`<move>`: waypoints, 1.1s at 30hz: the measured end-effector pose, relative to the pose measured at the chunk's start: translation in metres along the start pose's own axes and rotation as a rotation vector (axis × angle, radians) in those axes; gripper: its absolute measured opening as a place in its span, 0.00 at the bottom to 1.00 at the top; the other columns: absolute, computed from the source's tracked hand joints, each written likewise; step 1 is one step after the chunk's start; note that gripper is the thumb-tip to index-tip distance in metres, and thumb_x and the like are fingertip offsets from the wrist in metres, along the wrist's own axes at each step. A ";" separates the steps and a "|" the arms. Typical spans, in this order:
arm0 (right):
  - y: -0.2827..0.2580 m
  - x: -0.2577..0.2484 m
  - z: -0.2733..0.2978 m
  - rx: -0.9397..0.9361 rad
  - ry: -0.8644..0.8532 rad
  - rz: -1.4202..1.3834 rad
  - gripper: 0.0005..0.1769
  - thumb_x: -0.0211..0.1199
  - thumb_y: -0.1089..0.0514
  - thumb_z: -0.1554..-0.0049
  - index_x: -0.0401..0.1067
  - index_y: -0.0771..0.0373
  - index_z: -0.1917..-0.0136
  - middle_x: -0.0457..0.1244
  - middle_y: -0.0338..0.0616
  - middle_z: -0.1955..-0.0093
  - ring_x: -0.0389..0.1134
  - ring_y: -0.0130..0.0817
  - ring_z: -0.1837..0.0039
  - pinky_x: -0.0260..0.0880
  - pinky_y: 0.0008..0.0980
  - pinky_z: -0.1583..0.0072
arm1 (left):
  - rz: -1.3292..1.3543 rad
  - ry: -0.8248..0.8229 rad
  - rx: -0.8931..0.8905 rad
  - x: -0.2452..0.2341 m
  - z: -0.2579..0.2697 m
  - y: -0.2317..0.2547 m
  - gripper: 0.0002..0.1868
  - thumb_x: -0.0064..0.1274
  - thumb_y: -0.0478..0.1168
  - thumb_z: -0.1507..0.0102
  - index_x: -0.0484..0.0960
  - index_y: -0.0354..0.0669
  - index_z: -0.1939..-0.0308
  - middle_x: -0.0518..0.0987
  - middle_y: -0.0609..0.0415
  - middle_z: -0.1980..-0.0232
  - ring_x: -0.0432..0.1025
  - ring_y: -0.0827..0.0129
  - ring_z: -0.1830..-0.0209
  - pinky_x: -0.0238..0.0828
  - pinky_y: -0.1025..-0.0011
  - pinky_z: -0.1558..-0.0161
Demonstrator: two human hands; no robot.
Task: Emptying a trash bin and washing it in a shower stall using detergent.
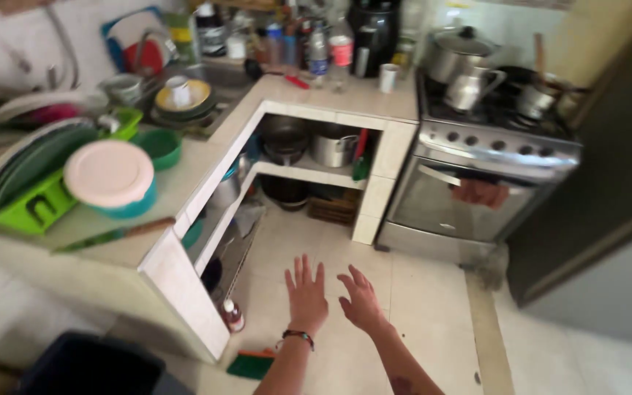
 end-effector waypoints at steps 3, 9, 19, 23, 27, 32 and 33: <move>-0.003 0.010 -0.027 -0.107 -0.054 -0.016 0.34 0.68 0.63 0.49 0.63 0.55 0.30 0.49 0.58 0.21 0.50 0.58 0.22 0.52 0.50 0.25 | -0.070 0.065 -0.093 -0.001 -0.004 -0.014 0.41 0.51 0.33 0.43 0.59 0.47 0.24 0.42 0.36 0.18 0.33 0.44 0.17 0.26 0.40 0.25; -0.023 0.030 -0.056 -0.329 -0.233 -0.002 0.38 0.68 0.63 0.51 0.60 0.56 0.28 0.48 0.59 0.21 0.49 0.57 0.21 0.51 0.50 0.25 | -0.065 0.041 -0.361 -0.004 0.006 -0.023 0.43 0.55 0.38 0.42 0.57 0.48 0.24 0.41 0.36 0.18 0.32 0.43 0.17 0.28 0.40 0.25; -0.028 0.086 -0.060 -0.501 -0.353 -0.007 0.41 0.69 0.63 0.51 0.57 0.57 0.27 0.48 0.62 0.22 0.48 0.57 0.21 0.49 0.52 0.25 | -0.132 0.044 -0.463 -0.001 0.029 -0.033 0.47 0.58 0.37 0.45 0.54 0.46 0.22 0.43 0.35 0.18 0.34 0.44 0.17 0.30 0.40 0.25; -0.046 0.130 -0.053 -0.575 -0.374 -0.044 0.41 0.69 0.63 0.52 0.58 0.59 0.27 0.48 0.62 0.22 0.48 0.59 0.21 0.50 0.52 0.25 | -0.139 0.084 -0.496 0.005 0.043 -0.068 0.46 0.58 0.38 0.44 0.55 0.46 0.23 0.45 0.35 0.19 0.37 0.44 0.18 0.32 0.41 0.24; -0.068 0.168 -0.059 -0.532 -0.487 -0.058 0.40 0.68 0.64 0.51 0.58 0.58 0.26 0.47 0.63 0.21 0.46 0.59 0.20 0.48 0.51 0.24 | -0.076 -0.022 -0.547 0.012 0.046 -0.118 0.47 0.58 0.40 0.44 0.53 0.47 0.23 0.44 0.38 0.19 0.36 0.45 0.18 0.32 0.43 0.24; -0.090 0.211 -0.096 -0.588 -0.480 0.021 0.39 0.67 0.63 0.50 0.59 0.59 0.27 0.47 0.62 0.20 0.45 0.59 0.20 0.46 0.51 0.24 | -0.184 0.042 -0.440 0.016 0.025 -0.176 0.44 0.56 0.38 0.43 0.55 0.44 0.24 0.47 0.35 0.19 0.38 0.42 0.19 0.35 0.41 0.27; -0.096 0.215 -0.098 -0.581 -0.512 0.014 0.38 0.66 0.64 0.49 0.60 0.59 0.27 0.47 0.61 0.20 0.45 0.58 0.19 0.46 0.50 0.24 | -0.167 0.000 -0.439 0.021 0.023 -0.184 0.43 0.56 0.39 0.42 0.54 0.43 0.25 0.46 0.34 0.18 0.37 0.38 0.19 0.35 0.40 0.28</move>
Point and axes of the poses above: each hand's wrist, its own z-axis away from the middle knuckle, its own x-axis out of the palm, y = z × x, the point moved 10 cm from there along -z, towards the middle knuckle
